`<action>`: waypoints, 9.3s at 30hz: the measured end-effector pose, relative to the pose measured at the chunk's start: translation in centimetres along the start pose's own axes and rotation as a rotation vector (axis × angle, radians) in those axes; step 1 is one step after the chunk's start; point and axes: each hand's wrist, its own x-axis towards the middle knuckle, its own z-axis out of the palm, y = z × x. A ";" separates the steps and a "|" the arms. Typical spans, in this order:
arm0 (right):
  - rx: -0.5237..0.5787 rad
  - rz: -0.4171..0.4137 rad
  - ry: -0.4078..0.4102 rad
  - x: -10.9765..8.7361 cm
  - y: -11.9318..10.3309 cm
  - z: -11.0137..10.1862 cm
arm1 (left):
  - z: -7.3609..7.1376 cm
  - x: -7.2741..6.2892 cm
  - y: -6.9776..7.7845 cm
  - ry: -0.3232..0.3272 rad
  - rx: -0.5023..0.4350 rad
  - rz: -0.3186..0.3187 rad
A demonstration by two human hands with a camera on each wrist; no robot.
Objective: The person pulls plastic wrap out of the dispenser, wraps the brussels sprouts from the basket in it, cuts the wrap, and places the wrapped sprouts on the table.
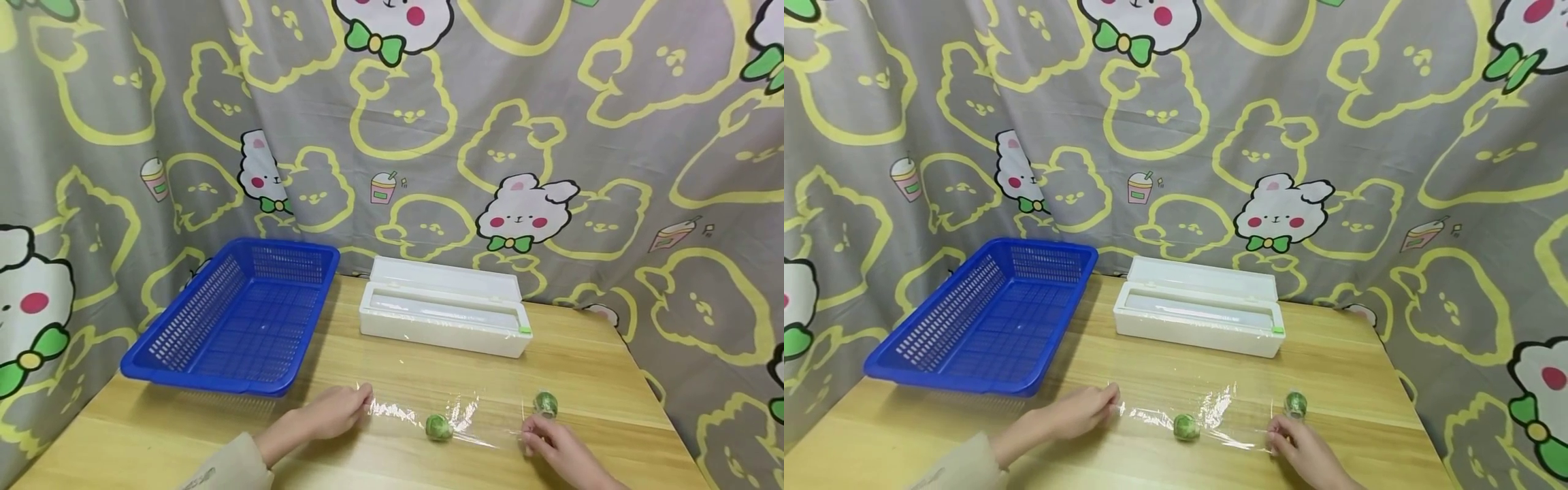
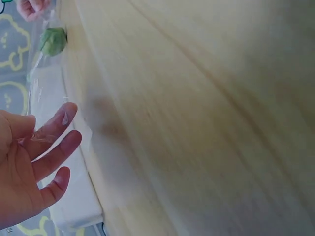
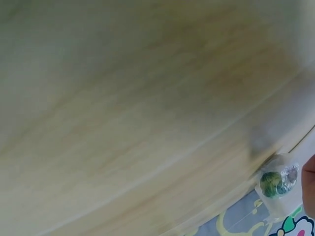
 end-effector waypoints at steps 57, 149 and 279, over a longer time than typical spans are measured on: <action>-0.180 0.106 -0.092 1.9 -0.1 0.6 | 1.7 7.0 6.7 -0.017 0.119 0.123; -0.474 0.013 0.133 10.4 -5.8 6.7 | 3.5 11.2 3.8 0.122 0.035 -0.102; -0.136 0.421 0.403 10.9 2.5 -5.4 | 1.1 17.2 5.1 0.281 0.148 -0.078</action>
